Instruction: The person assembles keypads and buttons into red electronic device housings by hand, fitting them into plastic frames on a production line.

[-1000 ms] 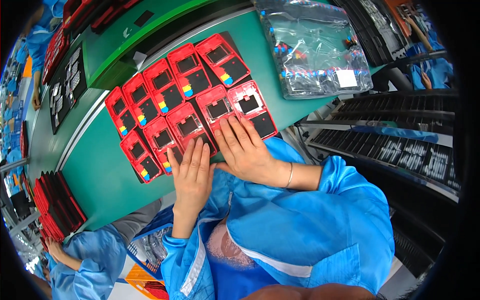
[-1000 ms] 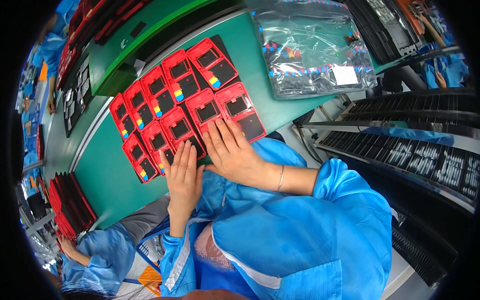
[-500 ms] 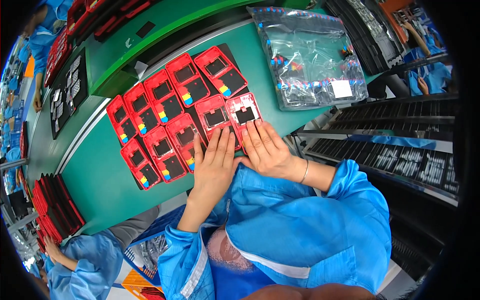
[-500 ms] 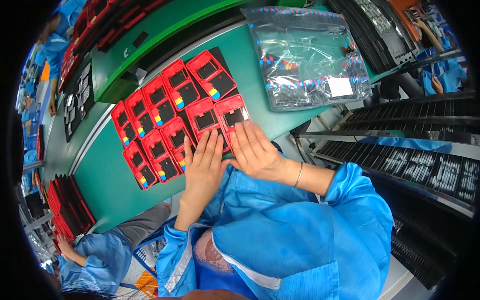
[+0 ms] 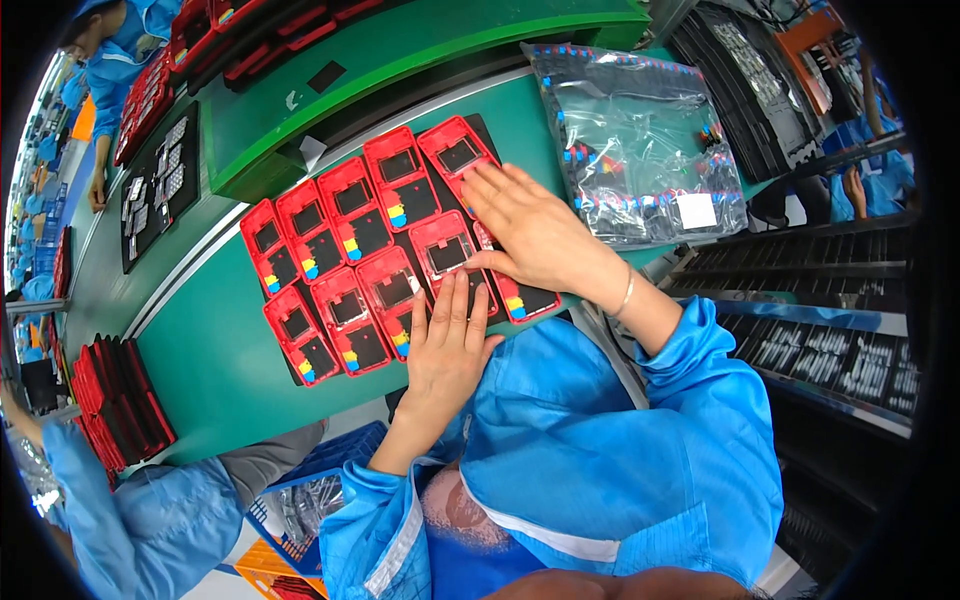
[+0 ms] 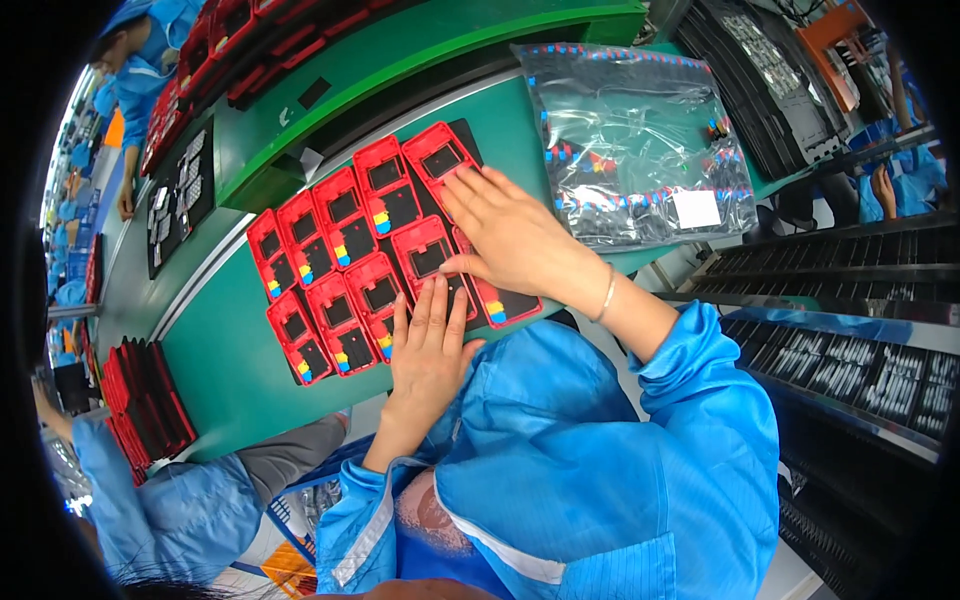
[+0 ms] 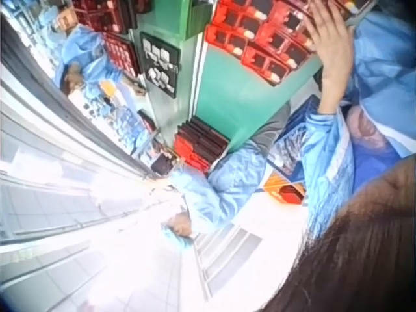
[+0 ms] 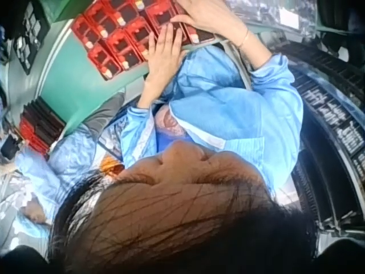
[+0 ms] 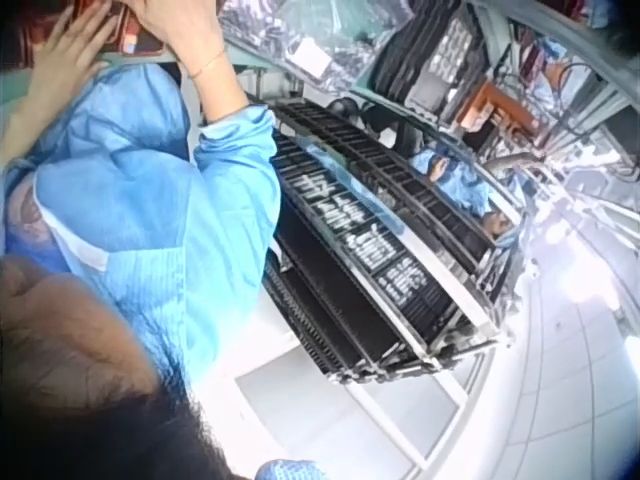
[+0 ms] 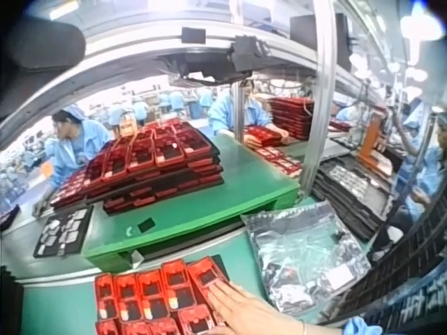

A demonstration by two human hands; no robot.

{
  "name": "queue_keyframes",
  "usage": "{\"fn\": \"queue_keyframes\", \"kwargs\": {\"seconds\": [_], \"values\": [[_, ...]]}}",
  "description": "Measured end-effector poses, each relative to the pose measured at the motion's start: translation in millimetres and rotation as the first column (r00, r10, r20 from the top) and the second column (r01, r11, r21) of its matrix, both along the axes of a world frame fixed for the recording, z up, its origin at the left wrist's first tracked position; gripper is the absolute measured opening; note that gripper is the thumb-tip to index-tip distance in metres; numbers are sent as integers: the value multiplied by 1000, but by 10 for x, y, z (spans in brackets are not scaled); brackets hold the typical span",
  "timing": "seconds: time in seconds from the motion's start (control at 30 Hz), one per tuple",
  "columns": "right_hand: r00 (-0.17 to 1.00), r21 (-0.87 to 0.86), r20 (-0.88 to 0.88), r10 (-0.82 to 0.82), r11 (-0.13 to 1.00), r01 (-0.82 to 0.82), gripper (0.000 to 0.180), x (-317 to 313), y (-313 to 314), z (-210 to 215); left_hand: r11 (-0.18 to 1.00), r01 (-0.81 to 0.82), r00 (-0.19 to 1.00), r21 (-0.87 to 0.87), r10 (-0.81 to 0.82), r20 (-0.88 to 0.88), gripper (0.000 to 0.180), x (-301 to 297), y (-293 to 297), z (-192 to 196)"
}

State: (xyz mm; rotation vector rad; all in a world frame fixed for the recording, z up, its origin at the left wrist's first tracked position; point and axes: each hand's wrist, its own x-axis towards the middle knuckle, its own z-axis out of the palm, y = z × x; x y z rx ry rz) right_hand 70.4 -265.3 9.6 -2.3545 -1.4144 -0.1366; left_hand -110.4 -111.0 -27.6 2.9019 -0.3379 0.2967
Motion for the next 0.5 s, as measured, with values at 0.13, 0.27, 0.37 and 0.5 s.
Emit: {"fn": "queue_keyframes", "kwargs": {"seconds": [0.13, 0.27, 0.37, 0.5], "values": [[997, 11, 67, -38, 999, 37, 69, 47, 114, -46, 1000, 0, 1000, -22, 0, -10, 75, 22, 5, 96], [993, -38, 104, -53, 998, 57, 61, 33, 245, 3, 984, 32, 997, -174, -20, 70, 67, 178, 269, 282], [970, -121, 236, -48, 990, 79, 55, 8, 379, 87, 995, -94, 991, -19, 96, 92, 66, 529, 565, 487], [947, -44, 313, 74, 997, -63, 49, 17, 531, -60, 987, -106, 990, 117, 94, 101, 76, 863, 863, 317]]}}
